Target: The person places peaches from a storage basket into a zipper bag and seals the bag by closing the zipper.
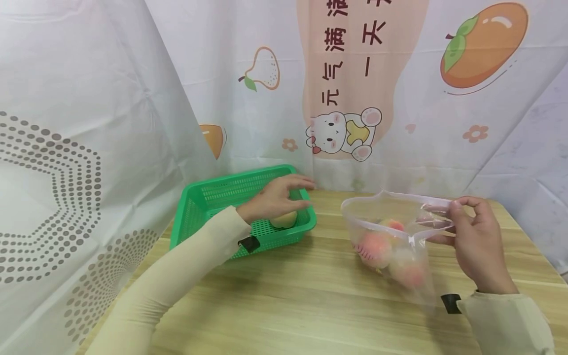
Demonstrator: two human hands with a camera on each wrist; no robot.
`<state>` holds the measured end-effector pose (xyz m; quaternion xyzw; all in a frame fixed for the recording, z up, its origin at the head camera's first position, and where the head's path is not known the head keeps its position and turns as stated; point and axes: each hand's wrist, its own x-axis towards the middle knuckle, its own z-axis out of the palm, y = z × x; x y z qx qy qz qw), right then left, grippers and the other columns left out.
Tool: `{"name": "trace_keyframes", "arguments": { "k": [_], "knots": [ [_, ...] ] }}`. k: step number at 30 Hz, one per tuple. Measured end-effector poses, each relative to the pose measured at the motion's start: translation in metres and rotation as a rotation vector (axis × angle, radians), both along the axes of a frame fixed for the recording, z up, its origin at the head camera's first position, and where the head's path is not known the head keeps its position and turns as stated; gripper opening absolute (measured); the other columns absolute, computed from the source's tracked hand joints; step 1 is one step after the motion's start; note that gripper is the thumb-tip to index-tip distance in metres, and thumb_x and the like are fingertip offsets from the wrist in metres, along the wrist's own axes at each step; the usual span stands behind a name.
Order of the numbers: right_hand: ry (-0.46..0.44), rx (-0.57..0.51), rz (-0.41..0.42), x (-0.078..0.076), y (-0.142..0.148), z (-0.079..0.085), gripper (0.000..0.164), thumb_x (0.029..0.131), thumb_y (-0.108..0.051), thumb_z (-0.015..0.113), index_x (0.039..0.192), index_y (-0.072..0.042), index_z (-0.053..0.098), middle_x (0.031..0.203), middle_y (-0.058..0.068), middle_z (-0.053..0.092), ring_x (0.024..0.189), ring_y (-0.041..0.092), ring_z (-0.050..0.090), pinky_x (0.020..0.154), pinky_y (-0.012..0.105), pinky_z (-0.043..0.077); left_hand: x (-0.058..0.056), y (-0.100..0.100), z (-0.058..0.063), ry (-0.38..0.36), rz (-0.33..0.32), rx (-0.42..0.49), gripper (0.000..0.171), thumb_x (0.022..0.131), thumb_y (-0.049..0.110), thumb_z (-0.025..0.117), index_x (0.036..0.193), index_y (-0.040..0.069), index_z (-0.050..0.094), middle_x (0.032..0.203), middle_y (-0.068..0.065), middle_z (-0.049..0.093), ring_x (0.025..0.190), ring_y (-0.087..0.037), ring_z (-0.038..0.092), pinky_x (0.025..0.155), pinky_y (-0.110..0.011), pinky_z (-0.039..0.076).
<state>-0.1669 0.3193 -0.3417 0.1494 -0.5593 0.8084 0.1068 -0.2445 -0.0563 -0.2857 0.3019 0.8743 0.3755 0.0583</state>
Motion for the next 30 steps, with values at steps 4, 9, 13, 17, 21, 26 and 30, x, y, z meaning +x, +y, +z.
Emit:
{"name": "trace_keyframes", "arguments": {
  "k": [4,9,13,17,21,26,30],
  "knots": [
    [-0.002,0.222,-0.105,0.003,-0.003,0.004,0.011,0.106,-0.012,0.044,0.116,-0.011,0.040,0.100,0.000,0.075,0.075,0.017,0.075,0.055,0.031,0.058,-0.002,-0.008,-0.001,0.036,0.032,-0.040,0.044,0.095,0.022,0.070,0.137,0.012,0.061,0.144,-0.001,0.052,0.124,-0.016,0.052,0.097,-0.030,0.048],
    [0.019,0.249,-0.088,0.005,-0.007,0.005,0.010,0.106,-0.011,0.044,0.115,-0.010,0.040,0.101,0.000,0.075,0.075,0.017,0.075,0.055,0.032,0.058,-0.005,-0.016,-0.002,0.011,0.040,-0.004,0.042,0.094,0.017,0.070,0.135,0.012,0.062,0.136,0.001,0.058,0.130,-0.017,0.049,0.104,-0.034,0.044],
    [0.005,0.266,-0.098,0.005,-0.008,0.006,0.011,0.106,-0.014,0.044,0.116,-0.011,0.040,0.102,-0.002,0.075,0.075,0.016,0.074,0.056,0.031,0.058,-0.008,-0.022,-0.004,-0.020,0.029,0.038,0.040,0.094,0.011,0.070,0.134,0.011,0.063,0.131,0.002,0.062,0.128,-0.014,0.049,0.107,-0.036,0.043],
    [-0.006,0.264,-0.097,0.005,-0.008,0.006,0.011,0.106,-0.015,0.045,0.115,-0.011,0.040,0.102,-0.002,0.075,0.075,0.016,0.074,0.056,0.031,0.058,-0.011,-0.030,-0.007,-0.038,0.048,0.027,0.044,0.093,0.011,0.070,0.137,0.010,0.061,0.136,-0.002,0.059,0.129,-0.017,0.049,0.107,-0.037,0.042],
    [-0.010,0.261,-0.088,0.005,-0.007,0.006,0.010,0.106,-0.016,0.044,0.114,-0.011,0.040,0.103,-0.003,0.075,0.076,0.016,0.074,0.057,0.031,0.058,-0.013,-0.037,-0.010,-0.020,0.067,-0.011,0.047,0.093,0.016,0.071,0.138,0.007,0.059,0.140,-0.006,0.056,0.132,-0.021,0.047,0.108,-0.039,0.041],
    [-0.015,0.254,-0.078,0.004,-0.008,0.006,0.009,0.106,-0.016,0.044,0.112,-0.011,0.040,0.103,-0.002,0.075,0.076,0.016,0.074,0.057,0.030,0.058,-0.015,-0.043,-0.011,-0.015,0.054,0.000,0.048,0.093,0.016,0.071,0.138,0.005,0.059,0.140,-0.008,0.056,0.132,-0.025,0.049,0.108,-0.040,0.042],
    [-0.022,0.262,-0.083,0.003,-0.008,0.006,0.009,0.106,-0.017,0.044,0.112,-0.011,0.040,0.102,-0.003,0.075,0.076,0.016,0.074,0.058,0.029,0.058,-0.017,-0.047,-0.011,-0.028,0.064,0.010,0.047,0.093,0.015,0.071,0.137,0.003,0.059,0.140,-0.010,0.056,0.132,-0.028,0.049,0.108,-0.041,0.042]
  ]
}}
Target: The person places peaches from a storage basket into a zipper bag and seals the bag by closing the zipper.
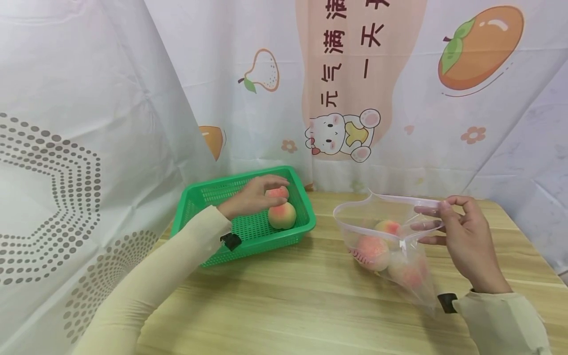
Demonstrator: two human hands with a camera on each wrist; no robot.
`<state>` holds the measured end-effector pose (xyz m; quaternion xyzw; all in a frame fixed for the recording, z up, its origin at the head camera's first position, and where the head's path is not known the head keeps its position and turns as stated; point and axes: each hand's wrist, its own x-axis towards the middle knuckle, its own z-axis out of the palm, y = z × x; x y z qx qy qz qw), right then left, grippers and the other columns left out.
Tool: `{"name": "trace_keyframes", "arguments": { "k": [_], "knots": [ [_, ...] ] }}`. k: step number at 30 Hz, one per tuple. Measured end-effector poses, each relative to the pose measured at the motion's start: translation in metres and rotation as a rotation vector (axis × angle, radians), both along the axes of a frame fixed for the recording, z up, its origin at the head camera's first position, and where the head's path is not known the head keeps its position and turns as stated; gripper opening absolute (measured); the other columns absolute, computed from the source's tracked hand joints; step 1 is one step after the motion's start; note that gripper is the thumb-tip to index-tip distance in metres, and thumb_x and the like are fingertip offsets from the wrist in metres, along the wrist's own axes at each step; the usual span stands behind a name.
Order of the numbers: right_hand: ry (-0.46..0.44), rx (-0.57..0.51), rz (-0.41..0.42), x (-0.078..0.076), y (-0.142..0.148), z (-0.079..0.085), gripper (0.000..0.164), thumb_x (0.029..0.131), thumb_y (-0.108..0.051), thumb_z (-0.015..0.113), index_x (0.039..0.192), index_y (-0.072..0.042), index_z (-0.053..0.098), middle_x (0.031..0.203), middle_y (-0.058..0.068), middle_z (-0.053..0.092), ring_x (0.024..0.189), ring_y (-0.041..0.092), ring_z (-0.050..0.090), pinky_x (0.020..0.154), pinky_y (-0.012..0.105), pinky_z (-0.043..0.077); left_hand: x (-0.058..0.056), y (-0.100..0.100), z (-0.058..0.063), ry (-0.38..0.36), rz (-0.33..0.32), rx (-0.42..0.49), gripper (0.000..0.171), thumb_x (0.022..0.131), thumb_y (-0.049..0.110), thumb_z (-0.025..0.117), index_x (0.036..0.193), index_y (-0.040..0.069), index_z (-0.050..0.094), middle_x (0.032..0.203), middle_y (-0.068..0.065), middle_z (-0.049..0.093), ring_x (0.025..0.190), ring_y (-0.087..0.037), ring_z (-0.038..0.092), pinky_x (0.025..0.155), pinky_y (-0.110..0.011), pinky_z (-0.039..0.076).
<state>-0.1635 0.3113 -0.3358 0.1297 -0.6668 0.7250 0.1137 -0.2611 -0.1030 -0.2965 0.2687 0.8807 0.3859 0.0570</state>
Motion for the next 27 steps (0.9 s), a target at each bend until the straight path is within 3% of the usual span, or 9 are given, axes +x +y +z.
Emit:
{"name": "trace_keyframes", "arguments": {
  "k": [18,27],
  "knots": [
    [0.005,0.005,-0.007,0.000,0.001,-0.001,0.010,0.106,-0.017,0.045,0.112,-0.011,0.041,0.102,-0.003,0.075,0.075,0.015,0.074,0.055,0.029,0.058,-0.013,-0.010,-0.011,-0.026,0.031,-0.016,0.047,0.092,0.018,0.071,0.136,0.004,0.060,0.141,-0.013,0.054,0.133,-0.034,0.048,0.107,-0.046,0.042],
    [0.016,0.005,0.001,0.001,0.002,-0.002,0.010,0.106,-0.016,0.046,0.113,-0.011,0.041,0.104,-0.002,0.075,0.076,0.014,0.074,0.055,0.029,0.058,-0.015,-0.012,-0.010,-0.034,0.047,-0.024,0.045,0.093,0.019,0.070,0.134,0.005,0.061,0.140,-0.013,0.055,0.132,-0.030,0.049,0.106,-0.046,0.043]
  ]
}}
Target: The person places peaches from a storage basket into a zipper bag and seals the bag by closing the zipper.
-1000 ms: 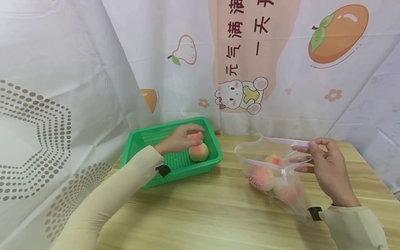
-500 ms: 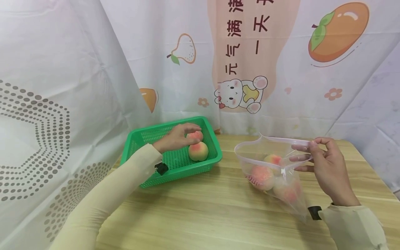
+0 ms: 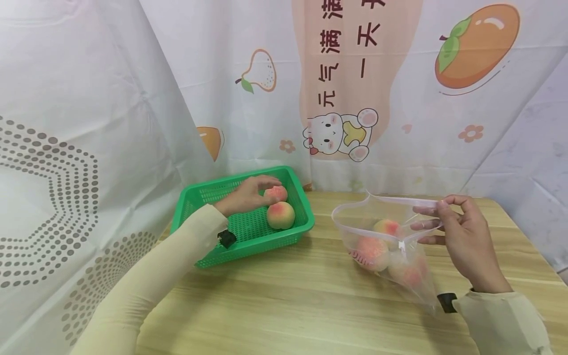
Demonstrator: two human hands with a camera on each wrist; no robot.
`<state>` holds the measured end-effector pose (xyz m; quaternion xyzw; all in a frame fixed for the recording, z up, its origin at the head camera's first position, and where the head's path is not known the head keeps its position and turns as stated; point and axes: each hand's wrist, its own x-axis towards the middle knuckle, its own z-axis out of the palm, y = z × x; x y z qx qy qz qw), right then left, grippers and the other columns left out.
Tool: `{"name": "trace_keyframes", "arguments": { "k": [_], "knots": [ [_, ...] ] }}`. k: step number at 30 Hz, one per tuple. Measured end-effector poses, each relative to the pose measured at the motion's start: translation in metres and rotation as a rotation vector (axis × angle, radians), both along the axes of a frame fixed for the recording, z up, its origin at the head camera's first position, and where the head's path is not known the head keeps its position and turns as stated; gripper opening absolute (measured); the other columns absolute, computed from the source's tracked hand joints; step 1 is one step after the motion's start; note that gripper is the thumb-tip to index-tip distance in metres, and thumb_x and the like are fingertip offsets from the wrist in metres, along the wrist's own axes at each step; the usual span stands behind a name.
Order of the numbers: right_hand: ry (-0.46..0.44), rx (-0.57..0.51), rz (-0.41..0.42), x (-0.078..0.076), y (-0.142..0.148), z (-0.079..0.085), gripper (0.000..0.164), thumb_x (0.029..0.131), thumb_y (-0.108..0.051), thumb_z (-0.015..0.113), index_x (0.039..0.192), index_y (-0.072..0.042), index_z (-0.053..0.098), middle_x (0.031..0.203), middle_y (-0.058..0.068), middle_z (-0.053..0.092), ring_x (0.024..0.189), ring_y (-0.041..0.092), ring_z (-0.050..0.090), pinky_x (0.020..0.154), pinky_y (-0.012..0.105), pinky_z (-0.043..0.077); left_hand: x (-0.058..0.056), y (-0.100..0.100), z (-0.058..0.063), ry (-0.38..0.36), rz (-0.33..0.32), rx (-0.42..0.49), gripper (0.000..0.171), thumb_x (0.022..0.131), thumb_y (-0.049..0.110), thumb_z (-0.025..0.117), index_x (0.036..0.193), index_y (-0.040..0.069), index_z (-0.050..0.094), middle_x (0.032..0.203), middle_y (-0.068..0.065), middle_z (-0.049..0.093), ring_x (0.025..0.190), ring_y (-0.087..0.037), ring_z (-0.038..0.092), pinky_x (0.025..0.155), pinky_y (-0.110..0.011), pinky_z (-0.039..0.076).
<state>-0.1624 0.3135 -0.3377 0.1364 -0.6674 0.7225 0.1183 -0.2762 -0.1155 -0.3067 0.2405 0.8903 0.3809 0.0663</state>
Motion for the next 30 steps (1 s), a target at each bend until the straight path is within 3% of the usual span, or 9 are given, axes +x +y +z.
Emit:
{"name": "trace_keyframes", "arguments": {
  "k": [17,30],
  "knots": [
    [0.007,-0.045,0.008,-0.001,-0.003,-0.002,0.012,0.105,-0.015,0.047,0.112,-0.008,0.041,0.102,0.001,0.075,0.077,0.016,0.074,0.057,0.030,0.058,-0.008,-0.008,-0.010,-0.082,0.042,-0.001,0.043,0.093,0.019,0.069,0.134,0.007,0.062,0.142,-0.013,0.053,0.135,-0.036,0.045,0.104,-0.048,0.045],
    [0.014,-0.049,0.022,-0.001,-0.003,-0.001,0.011,0.105,-0.014,0.046,0.113,-0.008,0.041,0.104,0.001,0.075,0.078,0.017,0.074,0.057,0.031,0.058,-0.016,-0.012,-0.015,-0.094,0.008,-0.005,0.045,0.091,0.017,0.070,0.134,0.007,0.063,0.142,-0.015,0.052,0.134,-0.039,0.046,0.104,-0.047,0.045]
  ]
}}
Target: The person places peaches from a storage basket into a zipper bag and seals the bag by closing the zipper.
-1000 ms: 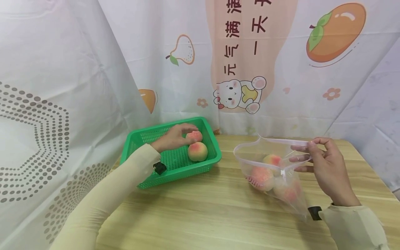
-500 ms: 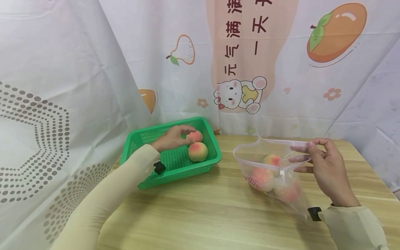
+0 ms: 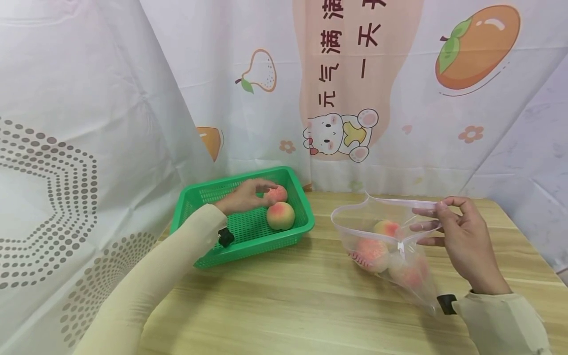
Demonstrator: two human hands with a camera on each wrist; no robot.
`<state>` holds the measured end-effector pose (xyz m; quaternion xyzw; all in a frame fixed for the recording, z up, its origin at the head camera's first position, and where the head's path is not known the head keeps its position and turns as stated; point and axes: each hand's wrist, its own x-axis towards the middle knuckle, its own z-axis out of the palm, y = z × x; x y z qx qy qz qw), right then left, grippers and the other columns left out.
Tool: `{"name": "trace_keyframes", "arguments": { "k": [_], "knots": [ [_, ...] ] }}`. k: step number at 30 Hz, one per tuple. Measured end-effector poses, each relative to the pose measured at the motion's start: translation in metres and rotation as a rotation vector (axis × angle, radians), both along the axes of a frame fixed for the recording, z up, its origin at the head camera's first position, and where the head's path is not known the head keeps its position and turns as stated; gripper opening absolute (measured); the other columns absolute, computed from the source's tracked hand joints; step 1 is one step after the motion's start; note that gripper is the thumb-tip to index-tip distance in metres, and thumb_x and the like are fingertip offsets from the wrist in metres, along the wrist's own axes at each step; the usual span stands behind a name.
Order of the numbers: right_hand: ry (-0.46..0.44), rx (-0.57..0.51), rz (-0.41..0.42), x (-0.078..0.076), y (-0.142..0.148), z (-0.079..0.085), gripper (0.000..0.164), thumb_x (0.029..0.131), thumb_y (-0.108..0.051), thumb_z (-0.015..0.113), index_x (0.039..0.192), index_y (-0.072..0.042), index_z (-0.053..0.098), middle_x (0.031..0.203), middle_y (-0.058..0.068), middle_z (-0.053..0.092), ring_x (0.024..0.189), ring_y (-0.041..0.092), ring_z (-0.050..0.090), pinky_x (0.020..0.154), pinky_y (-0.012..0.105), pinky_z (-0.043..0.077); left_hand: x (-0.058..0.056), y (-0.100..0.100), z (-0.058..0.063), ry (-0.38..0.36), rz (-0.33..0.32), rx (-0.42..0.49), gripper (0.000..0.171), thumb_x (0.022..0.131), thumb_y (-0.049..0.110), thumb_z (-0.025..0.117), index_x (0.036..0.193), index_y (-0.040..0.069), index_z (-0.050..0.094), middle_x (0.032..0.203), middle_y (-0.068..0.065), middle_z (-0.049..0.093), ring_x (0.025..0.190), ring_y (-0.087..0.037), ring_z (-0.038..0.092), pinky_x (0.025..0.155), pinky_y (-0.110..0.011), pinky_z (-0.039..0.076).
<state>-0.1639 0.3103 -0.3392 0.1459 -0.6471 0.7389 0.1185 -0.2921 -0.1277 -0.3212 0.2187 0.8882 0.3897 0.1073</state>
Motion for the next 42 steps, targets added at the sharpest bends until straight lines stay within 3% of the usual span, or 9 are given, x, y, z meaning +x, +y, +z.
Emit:
{"name": "trace_keyframes", "arguments": {
  "k": [6,14,19,22,34,42],
  "knots": [
    [-0.007,0.028,-0.013,0.001,0.000,0.000,0.012,0.105,-0.015,0.047,0.115,-0.009,0.043,0.105,-0.001,0.075,0.078,0.015,0.074,0.058,0.029,0.058,-0.007,-0.007,-0.006,0.013,-0.029,-0.037,0.047,0.091,0.018,0.070,0.136,0.007,0.061,0.143,-0.015,0.053,0.132,-0.039,0.048,0.102,-0.046,0.047],
    [-0.027,0.043,-0.015,0.002,0.000,0.002,0.013,0.104,-0.011,0.049,0.115,-0.006,0.045,0.106,-0.001,0.075,0.080,0.012,0.069,0.062,0.029,0.059,-0.010,-0.011,-0.010,-0.028,-0.035,-0.060,0.049,0.093,0.019,0.070,0.140,0.008,0.058,0.144,-0.011,0.051,0.133,-0.037,0.046,0.101,-0.047,0.047],
    [-0.052,0.053,0.002,0.002,0.001,0.002,0.012,0.104,-0.010,0.050,0.115,-0.005,0.048,0.109,-0.003,0.064,0.082,0.011,0.065,0.063,0.029,0.059,-0.012,-0.010,-0.012,-0.042,-0.029,-0.100,0.051,0.094,0.019,0.070,0.141,0.006,0.056,0.145,-0.009,0.051,0.133,-0.034,0.047,0.102,-0.046,0.047],
    [-0.057,0.041,0.018,0.001,0.003,0.001,0.011,0.105,-0.009,0.049,0.115,-0.005,0.050,0.108,0.001,0.057,0.083,0.011,0.064,0.065,0.028,0.059,-0.013,-0.008,-0.013,-0.045,-0.023,-0.110,0.051,0.094,0.019,0.071,0.141,0.005,0.056,0.146,-0.009,0.050,0.133,-0.033,0.048,0.102,-0.045,0.047],
    [-0.068,-0.067,0.095,0.000,0.005,0.000,0.011,0.105,-0.002,0.046,0.113,-0.006,0.053,0.103,0.000,0.055,0.085,0.011,0.059,0.066,0.027,0.058,-0.017,-0.004,-0.019,-0.083,-0.055,-0.135,0.052,0.092,0.018,0.073,0.140,0.005,0.057,0.145,-0.008,0.052,0.133,-0.033,0.047,0.102,-0.045,0.047],
    [-0.079,-0.056,0.054,0.000,0.004,0.002,0.011,0.103,-0.003,0.050,0.110,-0.005,0.057,0.100,0.000,0.053,0.084,0.009,0.055,0.065,0.027,0.058,-0.017,-0.002,-0.021,-0.085,-0.045,-0.146,0.052,0.091,0.018,0.073,0.140,0.006,0.057,0.146,-0.008,0.051,0.133,-0.032,0.047,0.103,-0.045,0.046]
  ]
}}
